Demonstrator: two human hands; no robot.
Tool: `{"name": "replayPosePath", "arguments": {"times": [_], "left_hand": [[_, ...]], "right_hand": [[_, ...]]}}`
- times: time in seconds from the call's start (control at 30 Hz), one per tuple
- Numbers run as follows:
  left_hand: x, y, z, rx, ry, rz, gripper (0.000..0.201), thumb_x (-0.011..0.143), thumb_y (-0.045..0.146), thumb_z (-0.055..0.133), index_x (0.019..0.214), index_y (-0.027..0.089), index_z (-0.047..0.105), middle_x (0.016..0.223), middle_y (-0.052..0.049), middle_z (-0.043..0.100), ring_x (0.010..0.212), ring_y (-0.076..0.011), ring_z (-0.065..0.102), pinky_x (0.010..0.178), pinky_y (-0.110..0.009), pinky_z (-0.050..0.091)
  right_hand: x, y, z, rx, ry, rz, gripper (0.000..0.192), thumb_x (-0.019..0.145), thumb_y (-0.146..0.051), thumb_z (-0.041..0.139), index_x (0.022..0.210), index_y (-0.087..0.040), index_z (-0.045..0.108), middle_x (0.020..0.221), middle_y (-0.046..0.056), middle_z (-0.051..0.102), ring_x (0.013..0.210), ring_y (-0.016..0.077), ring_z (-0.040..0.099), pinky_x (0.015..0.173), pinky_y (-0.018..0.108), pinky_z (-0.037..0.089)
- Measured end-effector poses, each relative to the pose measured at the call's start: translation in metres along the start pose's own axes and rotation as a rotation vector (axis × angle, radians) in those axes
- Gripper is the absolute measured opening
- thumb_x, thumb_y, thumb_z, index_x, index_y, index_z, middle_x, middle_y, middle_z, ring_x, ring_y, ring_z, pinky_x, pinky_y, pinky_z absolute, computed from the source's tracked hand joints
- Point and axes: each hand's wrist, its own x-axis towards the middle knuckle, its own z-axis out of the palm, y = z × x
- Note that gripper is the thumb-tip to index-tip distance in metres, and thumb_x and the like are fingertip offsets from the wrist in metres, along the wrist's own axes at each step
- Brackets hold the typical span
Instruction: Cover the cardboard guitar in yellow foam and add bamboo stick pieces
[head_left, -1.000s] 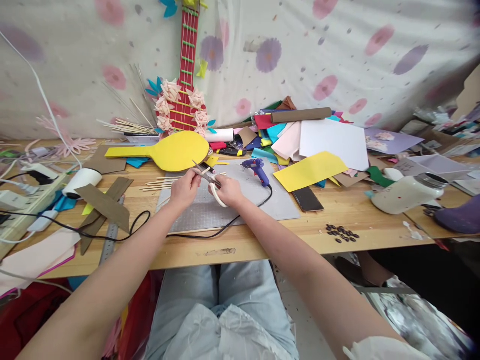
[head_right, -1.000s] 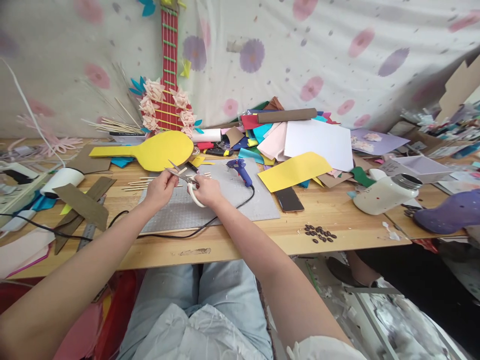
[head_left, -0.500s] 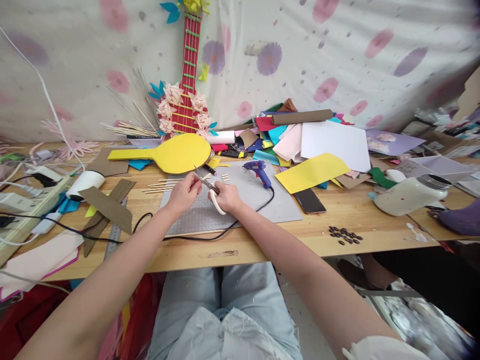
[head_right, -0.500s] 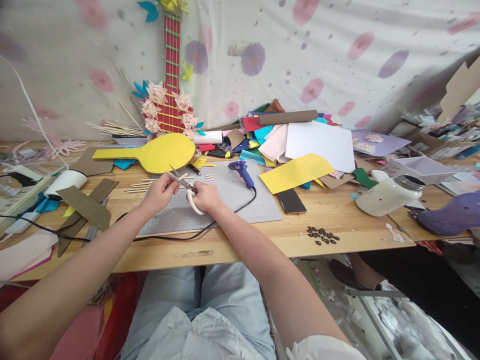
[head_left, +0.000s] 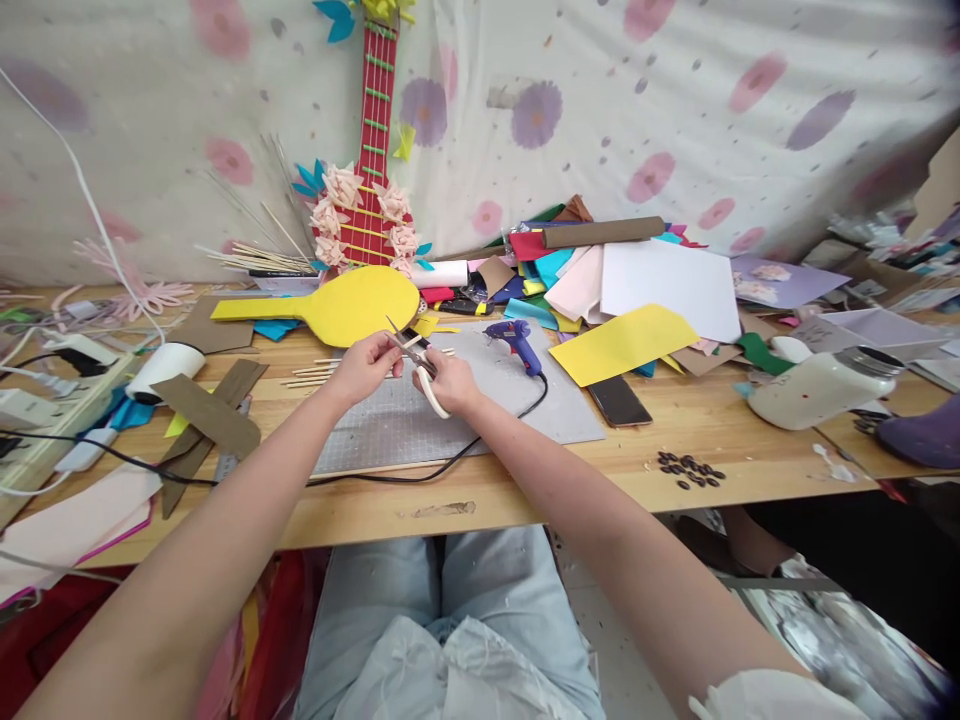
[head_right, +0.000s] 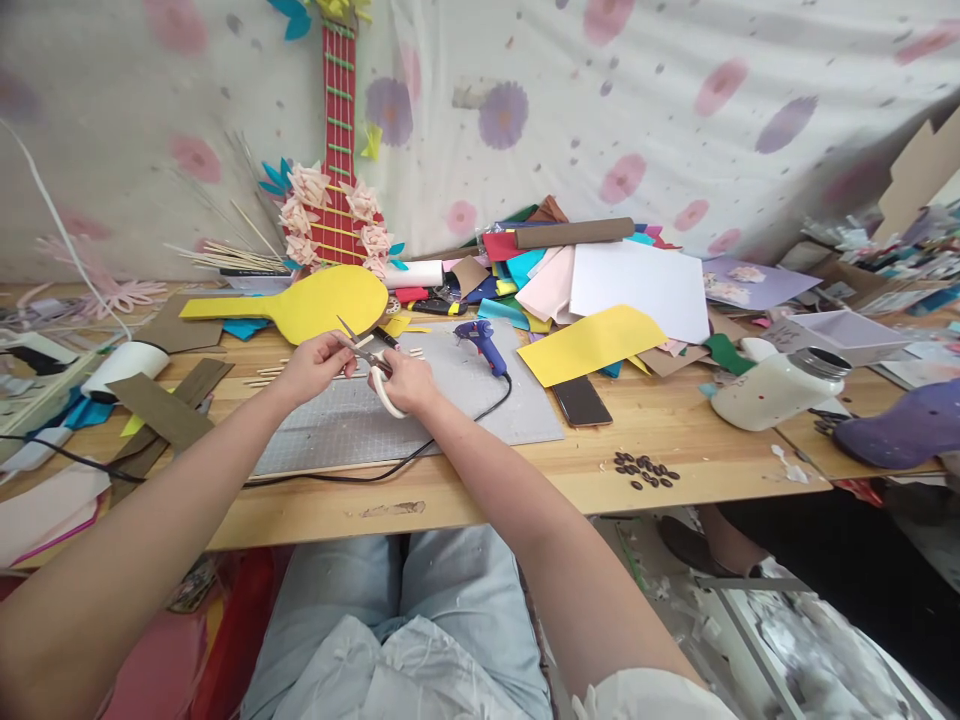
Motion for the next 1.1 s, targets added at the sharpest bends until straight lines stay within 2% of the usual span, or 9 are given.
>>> {"name": "replayPosePath", "arguments": {"times": [0.3,0.43,0.57,0.67,0.8,0.83,0.93,0.97,1.1], "left_hand": [[-0.004,-0.009,0.003,0.016,0.009,-0.059,0.016,0.078,0.034,0.044,0.071,0.019,0.044,0.052,0.003,0.049,0.051,-0.0110,0.046,0.055,-0.025,0.038],[-0.007,-0.015,-0.004,0.212,0.085,-0.027,0.018,0.081,0.033,0.039,0.072,0.019,0.046,0.059,0.002,0.051,0.057,-0.0118,0.046,0.059,-0.025,0.037],[-0.006,-0.021,-0.020,0.375,0.205,-0.137,0.023,0.082,0.036,0.036,0.070,0.020,0.048,0.059,0.002,0.048,0.058,-0.0130,0.045,0.057,-0.025,0.035],[-0.005,-0.023,-0.024,0.522,0.133,-0.216,0.022,0.077,0.039,0.043,0.071,0.020,0.052,0.061,0.001,0.052,0.058,-0.0138,0.045,0.054,-0.025,0.032],[-0.005,-0.018,-0.015,0.533,-0.038,-0.136,0.025,0.074,0.041,0.045,0.071,0.019,0.057,0.062,0.001,0.055,0.059,-0.0143,0.047,0.054,-0.025,0.033],[-0.004,-0.016,-0.013,0.520,-0.096,-0.118,0.028,0.075,0.043,0.044,0.072,0.018,0.059,0.063,0.000,0.057,0.060,-0.0149,0.048,0.055,-0.025,0.035],[-0.002,-0.009,-0.008,0.485,-0.235,-0.086,0.035,0.076,0.046,0.043,0.078,0.019,0.065,0.073,-0.002,0.065,0.069,-0.0178,0.054,0.062,-0.026,0.040],[-0.001,-0.008,-0.007,0.479,-0.265,-0.076,0.037,0.076,0.047,0.042,0.080,0.020,0.066,0.078,-0.003,0.067,0.073,-0.0188,0.056,0.065,-0.026,0.041],[0.001,-0.004,-0.006,0.513,-0.344,-0.039,0.041,0.079,0.048,0.038,0.084,0.020,0.067,0.086,-0.004,0.069,0.079,-0.0200,0.059,0.069,-0.026,0.043]], "right_hand": [[-0.004,-0.007,-0.002,-0.029,-0.083,0.055,0.029,0.076,-0.044,0.048,0.083,-0.019,0.060,0.078,0.005,0.065,0.074,0.0187,0.059,0.062,0.026,0.035],[-0.006,0.010,-0.008,-0.008,-0.151,-0.046,0.032,0.078,-0.047,0.048,0.088,-0.019,0.058,0.085,0.004,0.065,0.075,0.0164,0.057,0.063,0.025,0.037],[-0.006,0.037,-0.024,-0.133,-0.220,-0.104,0.042,0.072,-0.050,0.058,0.096,-0.015,0.057,0.100,0.012,0.062,0.092,0.0213,0.055,0.074,0.029,0.039],[0.000,0.051,-0.043,-0.235,-0.378,-0.062,0.047,0.062,-0.043,0.069,0.096,-0.013,0.061,0.106,0.017,0.061,0.097,0.0270,0.055,0.076,0.031,0.040],[0.012,0.045,-0.071,-0.188,-0.622,-0.014,0.051,0.051,-0.038,0.078,0.095,-0.017,0.063,0.101,0.012,0.064,0.088,0.0257,0.059,0.065,0.028,0.040],[0.013,0.039,-0.075,-0.190,-0.600,-0.021,0.048,0.053,-0.039,0.077,0.093,-0.017,0.063,0.097,0.011,0.065,0.085,0.0246,0.059,0.064,0.028,0.039],[0.012,0.017,-0.077,-0.104,-0.227,-0.125,0.029,0.078,-0.039,0.058,0.098,-0.019,0.061,0.098,0.007,0.065,0.087,0.0189,0.058,0.067,0.026,0.036],[0.010,0.010,-0.074,-0.061,-0.165,-0.173,0.027,0.082,-0.038,0.052,0.101,-0.020,0.059,0.099,0.005,0.064,0.087,0.0169,0.058,0.068,0.025,0.036],[0.003,-0.003,-0.050,0.017,-0.218,-0.277,0.026,0.091,-0.036,0.039,0.092,-0.020,0.060,0.091,0.003,0.063,0.084,0.0133,0.055,0.068,0.022,0.034]]}}
